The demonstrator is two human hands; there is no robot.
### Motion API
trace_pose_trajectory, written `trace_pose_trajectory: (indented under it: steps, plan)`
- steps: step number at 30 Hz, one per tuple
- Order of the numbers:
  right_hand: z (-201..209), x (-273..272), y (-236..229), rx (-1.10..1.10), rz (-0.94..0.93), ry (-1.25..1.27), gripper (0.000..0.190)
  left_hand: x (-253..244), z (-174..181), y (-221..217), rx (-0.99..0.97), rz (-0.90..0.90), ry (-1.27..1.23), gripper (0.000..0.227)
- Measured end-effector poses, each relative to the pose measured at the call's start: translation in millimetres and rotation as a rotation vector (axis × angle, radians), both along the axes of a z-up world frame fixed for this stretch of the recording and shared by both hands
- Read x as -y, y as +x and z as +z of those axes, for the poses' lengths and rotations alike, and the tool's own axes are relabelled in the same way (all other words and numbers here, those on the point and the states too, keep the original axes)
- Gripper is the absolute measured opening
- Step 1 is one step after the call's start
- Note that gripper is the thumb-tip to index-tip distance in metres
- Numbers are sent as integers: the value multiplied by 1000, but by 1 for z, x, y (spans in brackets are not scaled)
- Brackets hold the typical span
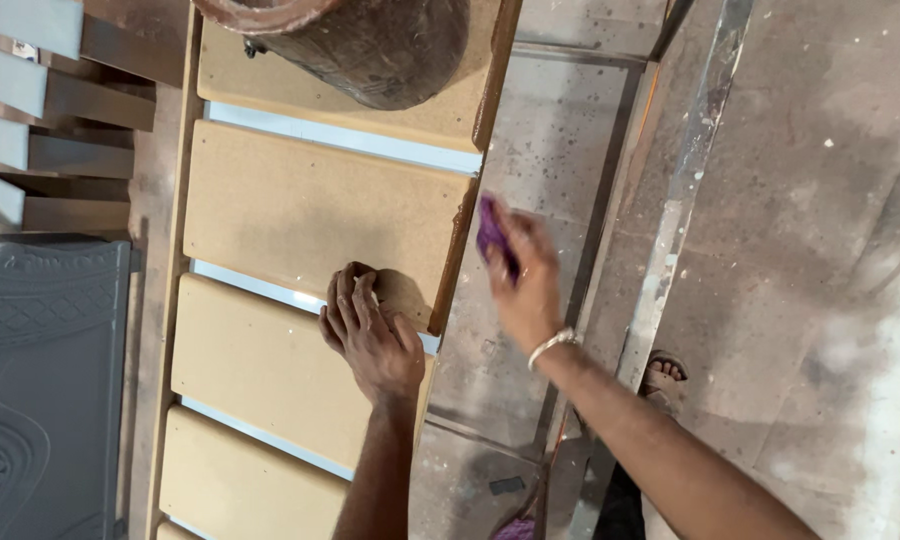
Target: The person applies a dark liquid finish to the edges of a wooden slatted panel using a purple cloth. They repeatedly dip the cloth into a large container and wipe the liquid onto the wood, working along the side and end edges of the panel.
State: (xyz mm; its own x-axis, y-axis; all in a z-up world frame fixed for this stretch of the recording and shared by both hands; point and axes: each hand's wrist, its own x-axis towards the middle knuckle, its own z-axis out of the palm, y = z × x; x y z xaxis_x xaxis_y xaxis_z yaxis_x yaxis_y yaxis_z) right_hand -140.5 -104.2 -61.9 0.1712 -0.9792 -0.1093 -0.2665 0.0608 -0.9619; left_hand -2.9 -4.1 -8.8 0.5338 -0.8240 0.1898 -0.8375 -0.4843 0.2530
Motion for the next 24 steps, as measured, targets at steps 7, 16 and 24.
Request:
trace_pose_trajectory:
  steps: [7,16,24]
  plan:
    - [12,-4,3,-106,73,-329,66,1,2,1,3,-24,-16,49]
    - [-3,26,12,-157,16,-428,58,-2,2,0,-18,-20,-29,49]
    - [24,-133,-2,57,79,-193,51,-3,-1,3,-96,-39,-158,45]
